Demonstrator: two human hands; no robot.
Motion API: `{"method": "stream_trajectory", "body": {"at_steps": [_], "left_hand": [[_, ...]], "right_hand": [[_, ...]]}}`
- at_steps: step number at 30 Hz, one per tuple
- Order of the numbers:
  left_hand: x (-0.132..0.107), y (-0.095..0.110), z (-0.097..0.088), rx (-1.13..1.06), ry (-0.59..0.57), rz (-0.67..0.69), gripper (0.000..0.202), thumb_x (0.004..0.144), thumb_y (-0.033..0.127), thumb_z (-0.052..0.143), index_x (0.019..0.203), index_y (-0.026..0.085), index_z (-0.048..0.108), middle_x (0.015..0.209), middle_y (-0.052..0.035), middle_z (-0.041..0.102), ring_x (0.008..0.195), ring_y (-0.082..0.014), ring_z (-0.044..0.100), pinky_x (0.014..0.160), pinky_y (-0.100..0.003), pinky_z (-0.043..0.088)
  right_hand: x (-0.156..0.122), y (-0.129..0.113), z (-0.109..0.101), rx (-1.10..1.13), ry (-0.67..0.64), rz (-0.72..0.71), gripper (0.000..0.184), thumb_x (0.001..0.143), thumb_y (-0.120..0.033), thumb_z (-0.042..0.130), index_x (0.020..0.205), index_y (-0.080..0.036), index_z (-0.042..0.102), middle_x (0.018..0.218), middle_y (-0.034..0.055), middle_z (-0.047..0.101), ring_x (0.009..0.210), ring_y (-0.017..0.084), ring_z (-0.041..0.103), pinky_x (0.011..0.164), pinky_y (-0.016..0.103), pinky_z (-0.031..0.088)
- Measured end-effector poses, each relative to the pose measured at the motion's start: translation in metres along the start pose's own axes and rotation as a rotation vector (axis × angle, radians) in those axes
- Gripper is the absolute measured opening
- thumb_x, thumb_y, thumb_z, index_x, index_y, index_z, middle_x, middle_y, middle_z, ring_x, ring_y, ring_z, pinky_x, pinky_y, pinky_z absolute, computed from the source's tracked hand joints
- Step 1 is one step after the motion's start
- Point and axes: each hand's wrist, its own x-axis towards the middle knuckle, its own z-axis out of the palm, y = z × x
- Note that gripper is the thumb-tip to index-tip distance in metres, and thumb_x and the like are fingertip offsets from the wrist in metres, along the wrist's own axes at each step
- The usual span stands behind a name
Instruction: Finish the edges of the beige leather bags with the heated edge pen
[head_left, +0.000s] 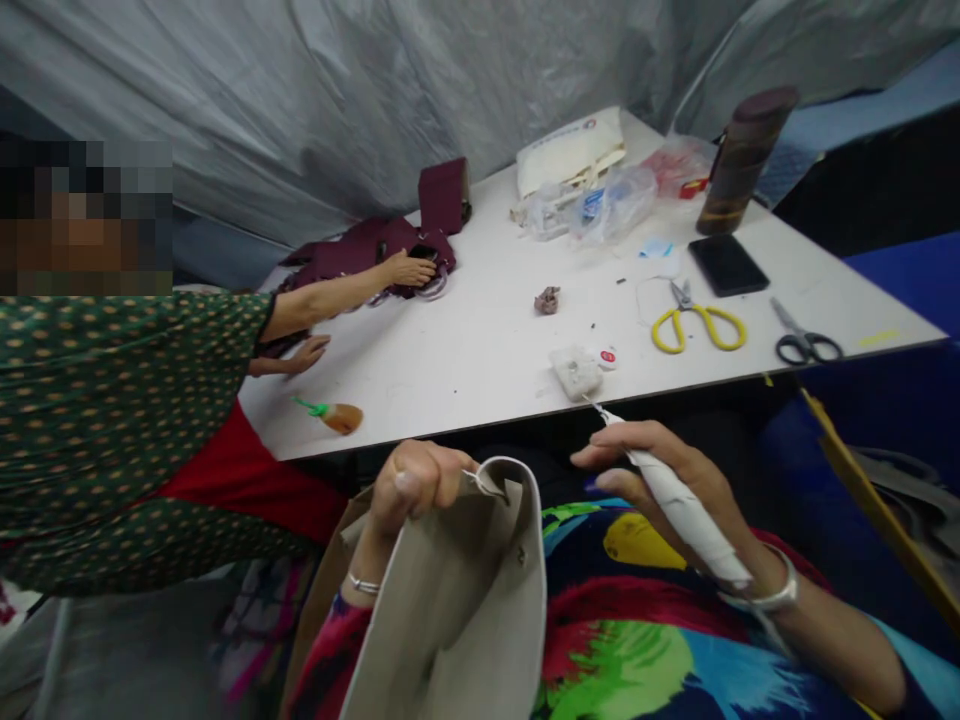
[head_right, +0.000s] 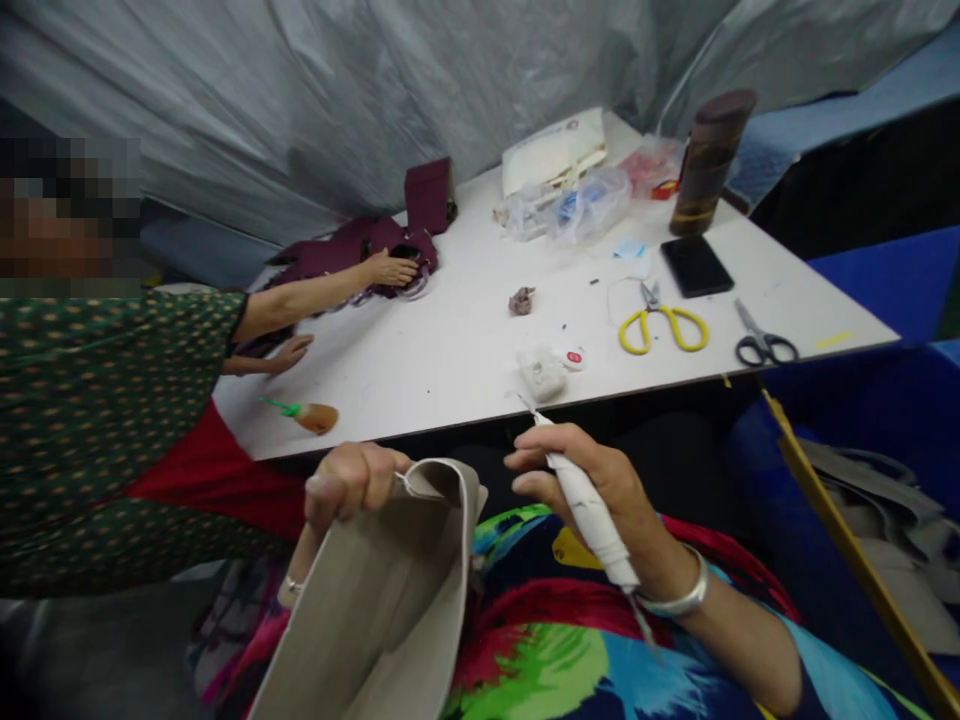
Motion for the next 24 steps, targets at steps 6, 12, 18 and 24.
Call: {"method": "stream_trajectory", "body": {"at_steps": [6,12,18,24], "left_hand": [[0.011,-0.026,0.042,0.118,-0.231,-0.269,0.079,0.078,0.085,0.056,0.031,0.027,0.032,0.036,-0.0028,0.037,0.042,-0.0176,0.04,0.06,-0.041,0.049],[0.014,-0.042,0.044,0.086,-0.093,-0.292,0.079,0.077,0.082,0.058,0.031,0.027,0.028,0.037,-0.003,0.033,0.048,-0.0178,0.035,0.061,-0.041,0.043],[0.02,-0.045,0.051,0.023,-0.103,-0.247,0.077,0.084,0.072,0.058,0.033,0.025,0.024,0.038,-0.0028,0.031,0.048,-0.017,0.033,0.057,-0.039,0.039],[0.023,-0.047,0.06,0.043,-0.013,-0.276,0.078,0.084,0.074,0.058,0.036,0.024,0.021,0.04,-0.0024,0.029,0.051,-0.0176,0.034,0.057,-0.038,0.041]], "right_hand": [[0.023,-0.012,-0.004,-0.153,-0.382,-0.113,0.048,0.084,-0.034,0.088,0.126,-0.026,0.065,0.115,0.0047,0.075,0.099,0.021,0.072,0.087,0.031,0.058],[0.019,0.003,0.0,-0.229,-0.393,-0.077,0.041,0.084,-0.013,0.082,0.119,-0.023,0.062,0.107,0.0018,0.073,0.09,0.016,0.068,0.081,0.027,0.052],[0.016,0.016,0.0,-0.277,-0.33,-0.141,0.024,0.088,-0.017,0.08,0.107,-0.022,0.065,0.093,0.0001,0.072,0.083,0.017,0.066,0.077,0.028,0.049],[0.018,0.02,-0.002,-0.23,-0.278,-0.121,0.016,0.092,-0.018,0.073,0.105,-0.022,0.065,0.088,-0.0014,0.069,0.077,0.014,0.063,0.072,0.025,0.047]]}}
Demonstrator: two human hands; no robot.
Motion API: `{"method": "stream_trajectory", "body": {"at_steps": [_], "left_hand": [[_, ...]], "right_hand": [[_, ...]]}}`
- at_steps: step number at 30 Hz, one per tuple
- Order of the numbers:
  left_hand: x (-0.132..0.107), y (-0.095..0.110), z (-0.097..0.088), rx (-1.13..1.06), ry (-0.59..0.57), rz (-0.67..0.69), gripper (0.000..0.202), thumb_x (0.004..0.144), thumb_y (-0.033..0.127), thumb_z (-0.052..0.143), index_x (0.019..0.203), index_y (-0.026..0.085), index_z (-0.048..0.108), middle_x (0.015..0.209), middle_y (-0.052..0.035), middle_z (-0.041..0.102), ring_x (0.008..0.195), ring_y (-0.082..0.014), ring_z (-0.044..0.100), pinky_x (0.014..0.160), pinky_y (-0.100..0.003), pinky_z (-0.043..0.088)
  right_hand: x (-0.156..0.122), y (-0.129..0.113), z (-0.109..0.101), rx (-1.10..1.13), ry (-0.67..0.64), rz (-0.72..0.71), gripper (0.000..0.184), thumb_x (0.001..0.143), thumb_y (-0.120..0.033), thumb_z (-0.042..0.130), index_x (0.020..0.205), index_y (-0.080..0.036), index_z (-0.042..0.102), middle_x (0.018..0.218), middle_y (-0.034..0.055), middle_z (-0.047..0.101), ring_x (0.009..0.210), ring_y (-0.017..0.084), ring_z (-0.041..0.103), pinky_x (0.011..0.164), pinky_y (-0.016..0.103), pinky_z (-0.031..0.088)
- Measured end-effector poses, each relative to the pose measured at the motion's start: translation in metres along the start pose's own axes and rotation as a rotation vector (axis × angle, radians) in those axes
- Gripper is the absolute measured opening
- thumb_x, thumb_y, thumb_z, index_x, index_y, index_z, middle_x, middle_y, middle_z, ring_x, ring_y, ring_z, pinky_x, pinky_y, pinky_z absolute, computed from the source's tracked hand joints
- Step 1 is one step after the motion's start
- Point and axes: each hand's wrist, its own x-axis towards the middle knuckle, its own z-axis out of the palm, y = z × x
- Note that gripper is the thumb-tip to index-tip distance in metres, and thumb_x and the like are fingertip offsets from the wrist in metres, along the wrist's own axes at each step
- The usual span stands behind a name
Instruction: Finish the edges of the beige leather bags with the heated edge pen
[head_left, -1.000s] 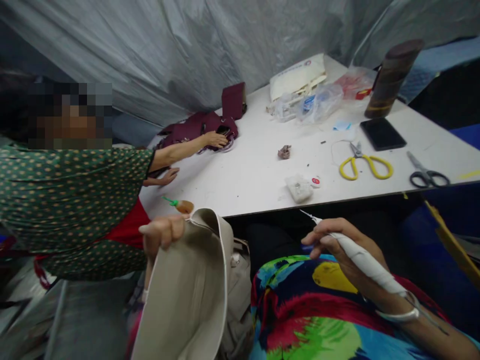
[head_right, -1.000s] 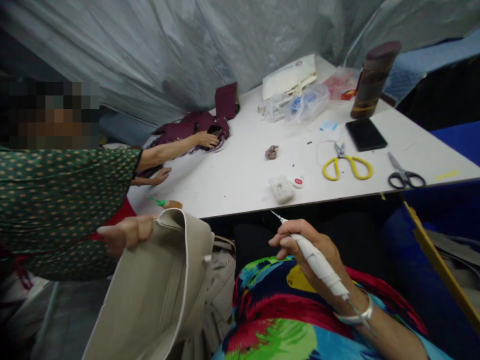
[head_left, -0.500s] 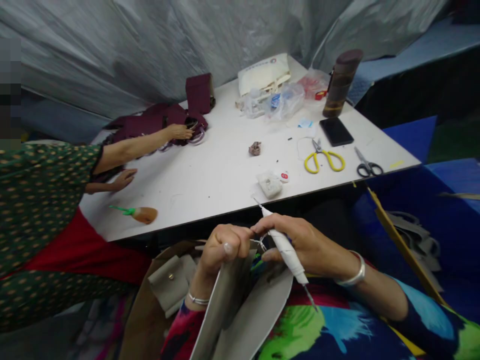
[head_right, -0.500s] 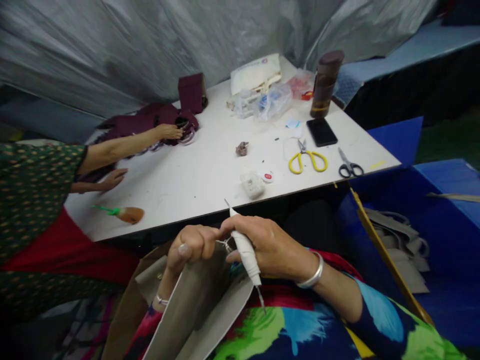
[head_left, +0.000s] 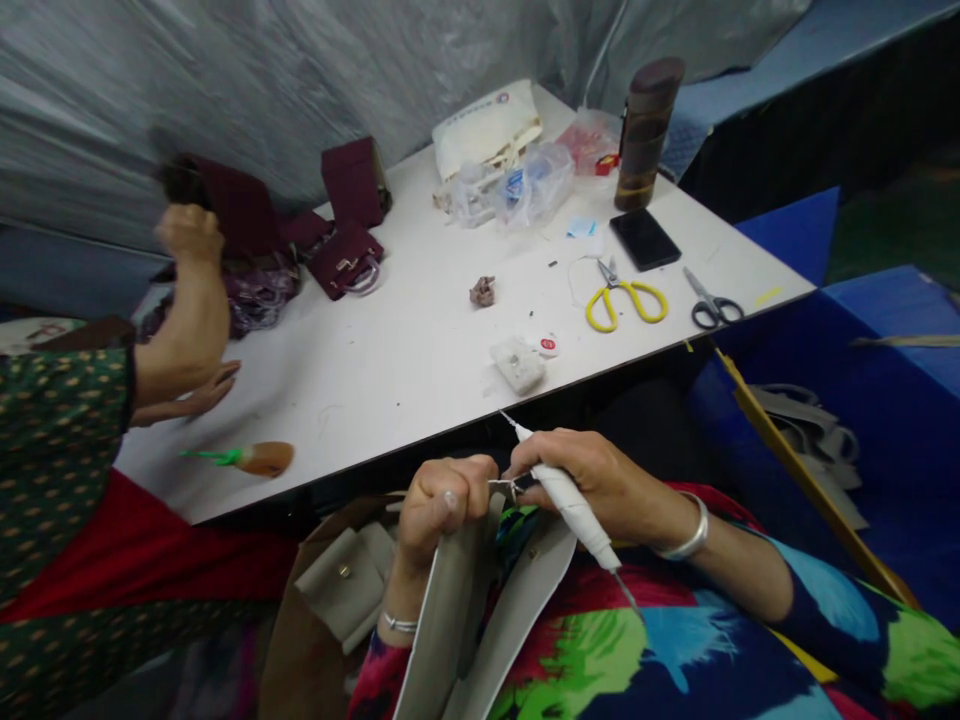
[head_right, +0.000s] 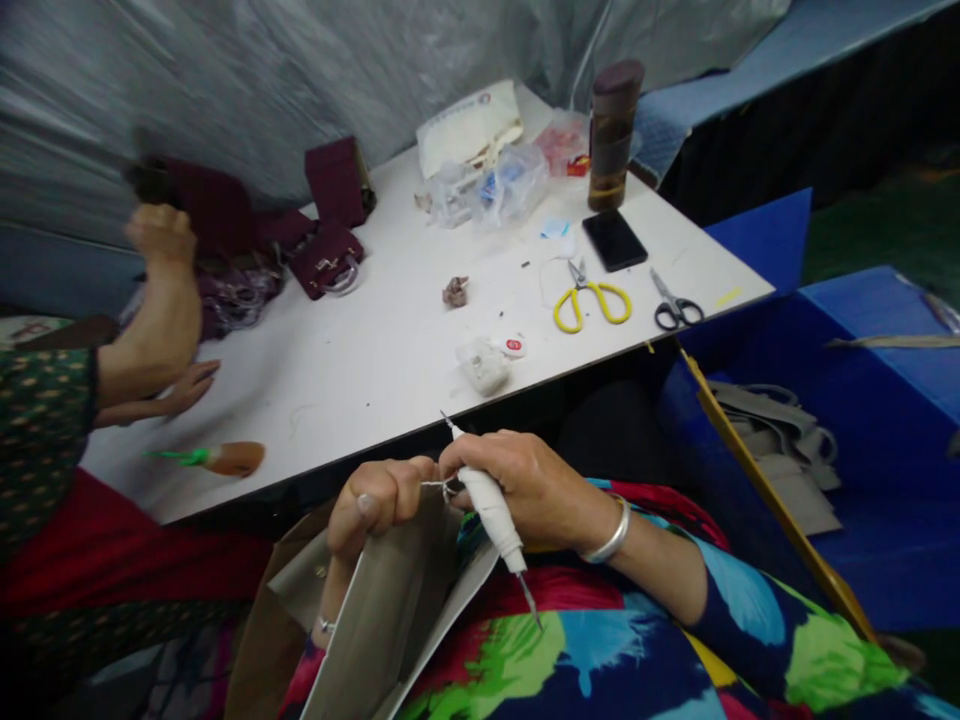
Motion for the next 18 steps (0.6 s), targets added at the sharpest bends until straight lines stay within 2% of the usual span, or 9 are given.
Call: {"method": "stream_trajectory", "body": {"at_steps": [2,5,8,10,11,13,15,18], "left_hand": [[0.0,0.001,0.004,-0.018,0.032,-0.012,0.076,0.083,0.072,0.059,0.036,0.025,0.022,0.041,-0.0029,0.031,0.052,-0.018,0.034,0.057,-0.039,0.04],[0.003,0.006,0.01,-0.022,0.017,-0.009,0.071,0.082,0.067,0.065,0.037,0.024,0.031,0.043,-0.0037,0.036,0.055,-0.0188,0.036,0.058,-0.039,0.04],[0.007,0.013,0.015,0.035,0.03,-0.028,0.064,0.079,0.063,0.075,0.042,0.022,0.043,0.06,-0.0063,0.054,0.063,-0.0198,0.048,0.064,-0.038,0.046],[0.009,0.018,0.017,0.062,0.089,-0.049,0.045,0.074,0.052,0.086,0.058,0.019,0.06,0.092,-0.0083,0.068,0.081,-0.022,0.06,0.076,-0.036,0.052],[0.01,0.02,0.018,0.078,0.103,-0.077,0.034,0.071,0.047,0.09,0.073,0.019,0.069,0.108,-0.0087,0.069,0.093,-0.024,0.064,0.083,-0.036,0.053],[0.012,0.022,0.019,0.116,0.075,-0.179,0.043,0.072,0.038,0.09,0.107,0.021,0.073,0.125,-0.0094,0.068,0.111,-0.0277,0.066,0.094,-0.037,0.053],[0.013,0.022,0.019,0.171,0.016,-0.293,0.048,0.077,0.034,0.085,0.121,0.02,0.07,0.123,-0.0092,0.072,0.114,-0.0286,0.066,0.098,-0.038,0.052],[0.015,0.02,0.019,0.282,-0.022,-0.359,0.04,0.08,0.03,0.081,0.117,0.019,0.071,0.115,-0.0073,0.075,0.107,-0.0265,0.068,0.094,-0.035,0.051]], "right_hand": [[-0.001,-0.001,0.002,0.004,0.042,0.033,0.018,0.09,-0.015,0.07,0.105,-0.022,0.063,0.087,-0.0016,0.067,0.075,0.013,0.06,0.07,0.025,0.046],[-0.003,0.0,0.008,0.079,0.124,0.136,0.021,0.088,-0.013,0.066,0.105,-0.023,0.06,0.083,-0.003,0.062,0.068,0.012,0.055,0.064,0.023,0.045],[-0.006,0.003,0.012,0.194,0.179,0.221,0.021,0.087,-0.015,0.067,0.104,-0.023,0.058,0.084,-0.003,0.063,0.068,0.012,0.055,0.063,0.023,0.046],[-0.007,0.006,0.013,0.23,0.195,0.242,0.02,0.086,-0.017,0.068,0.102,-0.023,0.058,0.088,-0.0017,0.065,0.072,0.013,0.059,0.066,0.023,0.048],[-0.007,0.008,0.013,0.239,0.196,0.248,0.02,0.086,-0.017,0.069,0.102,-0.023,0.058,0.09,-0.0013,0.066,0.074,0.013,0.06,0.067,0.023,0.049],[-0.008,0.011,0.013,0.249,0.196,0.264,0.02,0.087,-0.018,0.069,0.102,-0.023,0.059,0.091,-0.0012,0.067,0.075,0.013,0.061,0.068,0.023,0.05],[-0.008,0.013,0.013,0.244,0.218,0.283,0.019,0.088,-0.019,0.069,0.103,-0.024,0.059,0.09,-0.0012,0.067,0.073,0.013,0.06,0.066,0.023,0.05],[-0.007,0.016,0.014,0.23,0.249,0.305,0.018,0.089,-0.021,0.07,0.103,-0.023,0.059,0.089,-0.0009,0.068,0.071,0.013,0.06,0.064,0.023,0.05]]}}
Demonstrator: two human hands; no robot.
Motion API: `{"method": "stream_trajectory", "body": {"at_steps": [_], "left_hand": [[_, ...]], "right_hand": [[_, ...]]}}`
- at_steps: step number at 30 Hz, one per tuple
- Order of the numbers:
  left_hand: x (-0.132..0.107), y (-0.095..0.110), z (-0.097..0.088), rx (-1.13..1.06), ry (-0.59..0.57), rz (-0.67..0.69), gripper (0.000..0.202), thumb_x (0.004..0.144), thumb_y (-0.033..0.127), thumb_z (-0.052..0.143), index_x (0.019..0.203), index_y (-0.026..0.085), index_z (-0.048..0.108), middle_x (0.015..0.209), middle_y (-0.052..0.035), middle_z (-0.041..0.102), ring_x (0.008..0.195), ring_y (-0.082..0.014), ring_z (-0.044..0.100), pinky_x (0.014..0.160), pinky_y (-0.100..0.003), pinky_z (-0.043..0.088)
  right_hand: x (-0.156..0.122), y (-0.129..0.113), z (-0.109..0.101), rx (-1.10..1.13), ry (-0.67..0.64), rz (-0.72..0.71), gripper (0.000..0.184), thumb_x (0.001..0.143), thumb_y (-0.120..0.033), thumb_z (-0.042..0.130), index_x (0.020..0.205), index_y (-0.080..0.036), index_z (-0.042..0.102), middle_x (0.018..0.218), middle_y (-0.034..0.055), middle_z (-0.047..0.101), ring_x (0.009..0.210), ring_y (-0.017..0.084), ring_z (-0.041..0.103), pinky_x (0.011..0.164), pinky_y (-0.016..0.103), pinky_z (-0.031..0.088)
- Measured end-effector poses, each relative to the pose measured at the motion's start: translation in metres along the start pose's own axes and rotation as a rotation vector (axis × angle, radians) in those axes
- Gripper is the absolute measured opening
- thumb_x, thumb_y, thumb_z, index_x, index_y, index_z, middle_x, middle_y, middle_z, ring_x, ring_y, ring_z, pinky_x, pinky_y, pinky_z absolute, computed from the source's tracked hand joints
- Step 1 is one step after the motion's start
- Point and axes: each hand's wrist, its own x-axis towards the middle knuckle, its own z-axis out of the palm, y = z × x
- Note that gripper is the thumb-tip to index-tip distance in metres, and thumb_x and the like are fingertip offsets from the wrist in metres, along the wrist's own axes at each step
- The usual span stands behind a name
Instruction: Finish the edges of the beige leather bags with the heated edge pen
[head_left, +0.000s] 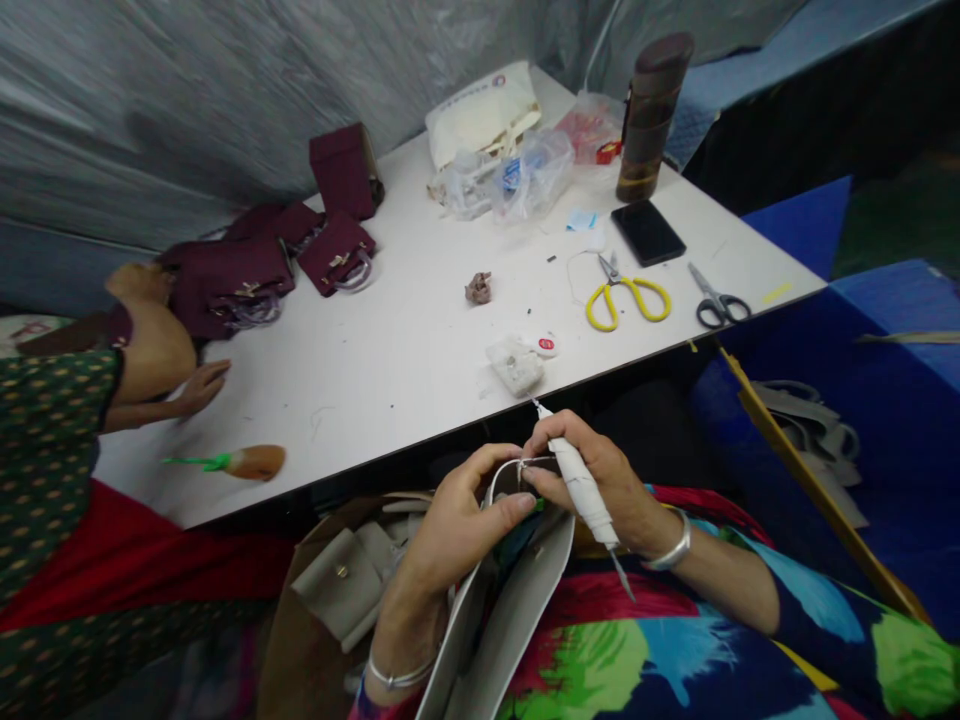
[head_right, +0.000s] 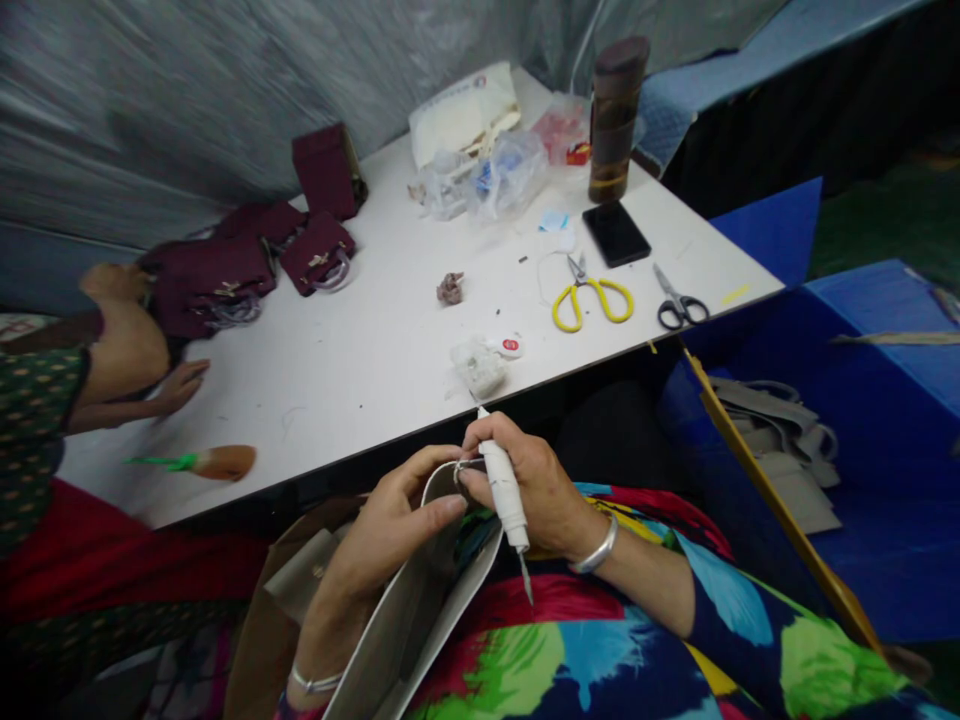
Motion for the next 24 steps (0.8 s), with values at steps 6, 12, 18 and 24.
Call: {"method": "stream_trajectory", "body": {"at_steps": [6,12,18,24], "left_hand": [[0.011,-0.011,0.001,-0.008,0.131,-0.089,0.025,0.073,0.032,0.086,0.087,0.016,0.072,0.077,-0.0009,0.07,0.07,-0.016,0.06,0.066,-0.026,0.044],[0.021,-0.024,-0.003,-0.292,0.072,-0.151,0.031,0.074,0.04,0.087,0.078,0.013,0.073,0.07,-0.0026,0.066,0.064,-0.015,0.057,0.063,-0.026,0.042],[0.032,-0.026,0.009,-0.182,0.154,-0.123,0.028,0.082,0.041,0.079,0.081,0.014,0.072,0.069,-0.0006,0.061,0.065,-0.0133,0.052,0.063,-0.025,0.04],[0.043,-0.034,0.019,-0.101,0.224,-0.13,0.027,0.084,0.041,0.074,0.076,0.016,0.065,0.062,0.0026,0.053,0.058,-0.0119,0.045,0.056,-0.024,0.034]], "right_hand": [[0.006,0.008,0.001,0.053,0.013,0.017,0.019,0.09,-0.025,0.073,0.103,-0.023,0.059,0.092,-0.0001,0.068,0.074,0.014,0.062,0.067,0.024,0.052],[0.012,0.022,-0.006,0.062,0.022,0.043,0.02,0.096,-0.036,0.071,0.108,-0.024,0.06,0.094,0.0015,0.069,0.079,0.015,0.065,0.071,0.026,0.055],[0.022,0.04,-0.029,0.04,0.153,0.113,0.037,0.101,-0.052,0.063,0.126,-0.025,0.063,0.093,0.003,0.073,0.085,0.019,0.071,0.078,0.029,0.057],[0.044,0.048,-0.047,-0.091,0.3,0.177,0.037,0.101,-0.054,0.063,0.115,-0.022,0.07,0.084,0.0023,0.07,0.074,0.017,0.067,0.071,0.028,0.055]]}}
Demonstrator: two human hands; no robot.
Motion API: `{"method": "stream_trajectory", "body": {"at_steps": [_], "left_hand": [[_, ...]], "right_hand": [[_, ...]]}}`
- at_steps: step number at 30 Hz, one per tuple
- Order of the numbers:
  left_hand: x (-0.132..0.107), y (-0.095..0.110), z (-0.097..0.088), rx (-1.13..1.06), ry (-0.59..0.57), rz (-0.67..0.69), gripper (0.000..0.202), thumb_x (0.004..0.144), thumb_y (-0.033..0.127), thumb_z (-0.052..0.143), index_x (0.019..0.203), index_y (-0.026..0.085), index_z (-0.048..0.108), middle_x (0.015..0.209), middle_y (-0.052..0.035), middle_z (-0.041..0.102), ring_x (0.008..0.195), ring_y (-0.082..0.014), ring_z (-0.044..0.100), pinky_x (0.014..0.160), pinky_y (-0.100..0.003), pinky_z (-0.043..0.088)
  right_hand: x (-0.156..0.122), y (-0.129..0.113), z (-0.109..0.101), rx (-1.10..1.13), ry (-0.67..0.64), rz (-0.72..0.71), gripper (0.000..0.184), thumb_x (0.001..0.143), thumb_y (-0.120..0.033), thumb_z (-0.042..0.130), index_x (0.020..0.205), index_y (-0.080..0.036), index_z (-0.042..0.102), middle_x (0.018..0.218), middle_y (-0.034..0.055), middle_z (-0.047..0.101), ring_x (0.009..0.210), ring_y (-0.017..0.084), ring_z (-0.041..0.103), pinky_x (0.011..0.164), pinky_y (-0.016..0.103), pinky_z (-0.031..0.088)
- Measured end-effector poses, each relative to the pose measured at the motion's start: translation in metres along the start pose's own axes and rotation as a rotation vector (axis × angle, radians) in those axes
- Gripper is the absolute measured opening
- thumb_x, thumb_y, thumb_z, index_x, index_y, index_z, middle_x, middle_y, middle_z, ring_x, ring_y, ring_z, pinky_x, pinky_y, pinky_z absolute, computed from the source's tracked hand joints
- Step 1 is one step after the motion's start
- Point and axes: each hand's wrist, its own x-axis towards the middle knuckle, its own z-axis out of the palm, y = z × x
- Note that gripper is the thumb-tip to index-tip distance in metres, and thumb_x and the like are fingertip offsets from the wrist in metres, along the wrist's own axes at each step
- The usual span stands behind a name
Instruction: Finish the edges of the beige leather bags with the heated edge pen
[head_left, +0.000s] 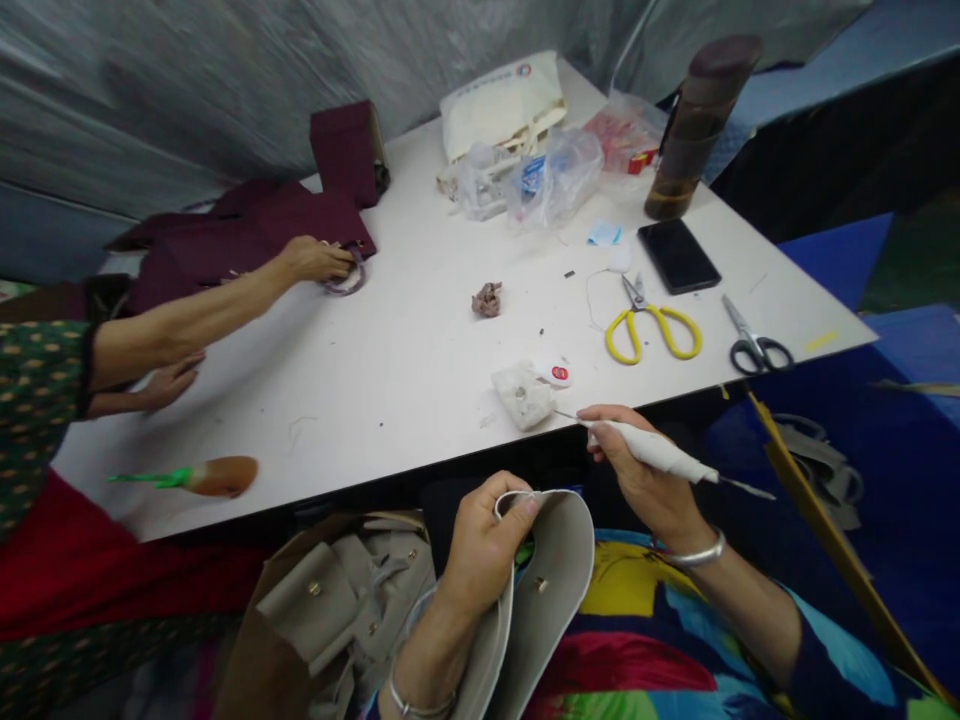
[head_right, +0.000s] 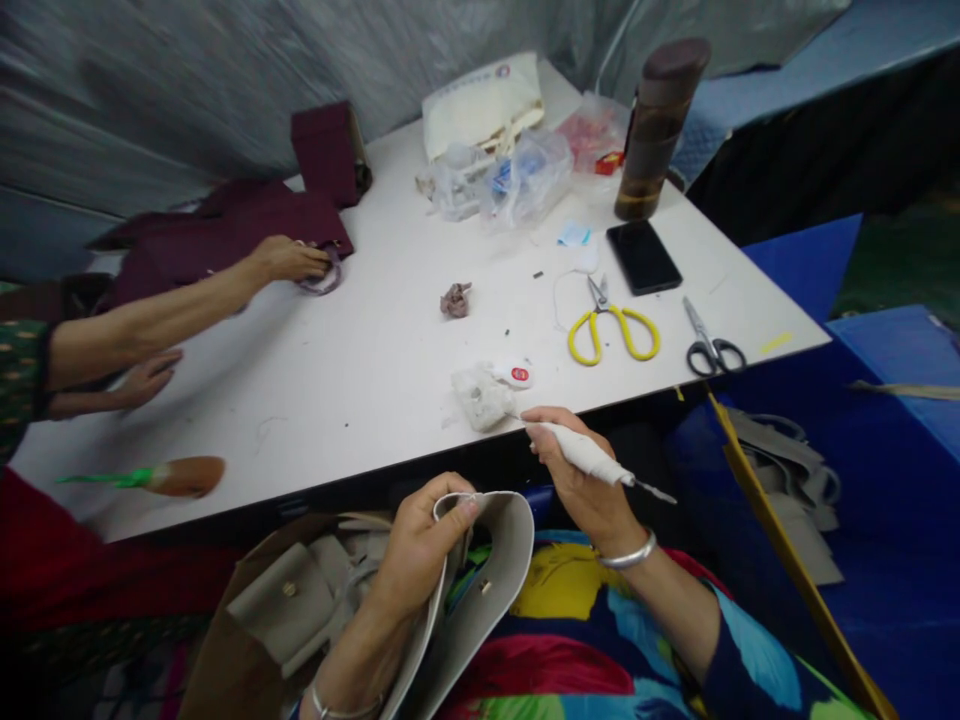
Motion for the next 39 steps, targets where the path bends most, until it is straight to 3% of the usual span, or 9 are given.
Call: {"method": "stream_trajectory", "body": {"at_steps": [6,11,24,30,35,39], "left_hand": [[0.015,-0.009,0.005,-0.019,-0.034,-0.101,0.021,0.081,0.035,0.073,0.076,0.015,0.069,0.061,0.0024,0.053,0.058,-0.0117,0.043,0.056,-0.024,0.033],[0.022,-0.012,0.006,0.075,0.01,-0.095,0.017,0.083,0.032,0.069,0.078,0.016,0.069,0.065,0.002,0.055,0.062,-0.0126,0.045,0.06,-0.025,0.036],[0.033,-0.009,-0.004,0.137,-0.081,-0.127,0.016,0.083,0.031,0.066,0.082,0.016,0.072,0.074,-0.0009,0.064,0.068,-0.0154,0.053,0.066,-0.027,0.042],[0.031,-0.009,-0.008,0.142,-0.09,-0.129,0.015,0.083,0.03,0.067,0.085,0.017,0.074,0.075,-0.0008,0.066,0.069,-0.0155,0.055,0.068,-0.027,0.043],[0.029,-0.008,-0.006,0.156,-0.109,-0.118,0.015,0.083,0.03,0.067,0.085,0.017,0.073,0.076,-0.0009,0.067,0.07,-0.0156,0.056,0.067,-0.027,0.043],[0.027,-0.005,-0.004,0.172,-0.114,-0.117,0.015,0.082,0.03,0.067,0.085,0.017,0.073,0.074,-0.0002,0.066,0.069,-0.0153,0.055,0.066,-0.027,0.042]], "right_hand": [[0.025,-0.004,0.006,-0.058,0.019,-0.09,0.031,0.097,-0.051,0.069,0.099,-0.021,0.069,0.081,0.0006,0.069,0.07,0.016,0.063,0.068,0.027,0.052],[0.038,-0.002,0.012,-0.087,0.012,-0.17,0.027,0.099,-0.048,0.068,0.101,-0.021,0.071,0.082,0.0002,0.069,0.069,0.015,0.062,0.068,0.028,0.052],[0.048,0.005,0.018,-0.101,-0.072,-0.2,0.016,0.102,-0.038,0.067,0.101,-0.022,0.068,0.085,0.0001,0.068,0.076,0.016,0.064,0.075,0.029,0.051],[0.043,0.0,0.015,-0.016,0.012,-0.206,0.019,0.1,-0.039,0.069,0.094,-0.021,0.069,0.079,0.0006,0.067,0.07,0.015,0.061,0.066,0.029,0.047],[0.026,-0.001,0.009,0.172,-0.275,-0.031,0.024,0.102,-0.04,0.066,0.09,-0.02,0.068,0.07,-0.0007,0.064,0.063,0.014,0.059,0.059,0.026,0.045],[0.013,0.006,0.01,0.177,-0.336,0.005,0.02,0.1,-0.038,0.067,0.092,-0.019,0.069,0.072,-0.0007,0.063,0.064,0.013,0.057,0.057,0.025,0.043]]}}
